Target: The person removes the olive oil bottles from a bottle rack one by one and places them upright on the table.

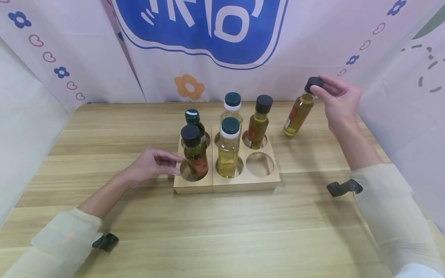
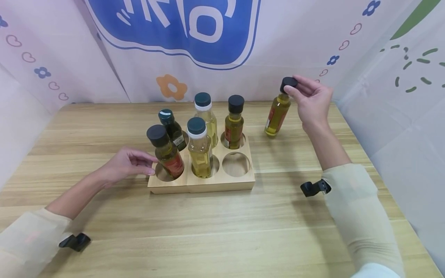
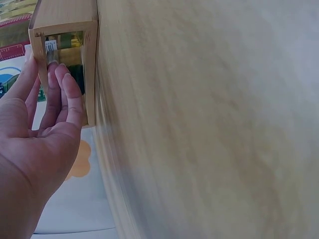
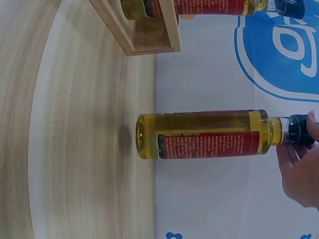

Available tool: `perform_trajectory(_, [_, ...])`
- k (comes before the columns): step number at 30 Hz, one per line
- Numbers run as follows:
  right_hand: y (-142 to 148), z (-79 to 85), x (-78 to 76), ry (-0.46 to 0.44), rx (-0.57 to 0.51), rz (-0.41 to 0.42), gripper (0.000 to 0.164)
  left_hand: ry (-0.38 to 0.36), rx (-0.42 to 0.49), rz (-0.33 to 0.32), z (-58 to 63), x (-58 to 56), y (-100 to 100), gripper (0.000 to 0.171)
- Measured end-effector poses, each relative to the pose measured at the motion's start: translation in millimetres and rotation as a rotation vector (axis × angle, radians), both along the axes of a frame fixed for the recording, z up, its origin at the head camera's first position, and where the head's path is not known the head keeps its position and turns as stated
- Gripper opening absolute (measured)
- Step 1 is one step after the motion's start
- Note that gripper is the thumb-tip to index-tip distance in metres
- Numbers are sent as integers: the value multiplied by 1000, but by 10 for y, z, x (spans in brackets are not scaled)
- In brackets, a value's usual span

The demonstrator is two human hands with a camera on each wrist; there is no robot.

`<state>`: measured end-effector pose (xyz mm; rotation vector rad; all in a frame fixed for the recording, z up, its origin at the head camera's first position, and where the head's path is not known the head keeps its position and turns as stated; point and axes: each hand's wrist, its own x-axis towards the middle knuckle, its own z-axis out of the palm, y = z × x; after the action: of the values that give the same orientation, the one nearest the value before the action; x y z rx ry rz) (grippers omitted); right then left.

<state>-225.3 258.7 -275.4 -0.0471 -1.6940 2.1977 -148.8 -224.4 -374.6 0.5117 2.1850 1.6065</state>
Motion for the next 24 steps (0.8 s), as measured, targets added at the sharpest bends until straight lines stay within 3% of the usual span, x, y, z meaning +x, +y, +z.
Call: perform_trajectory(24, [27,-62,-196,-104,11,-69,39,-20,-2,1,16,6,-9,35])
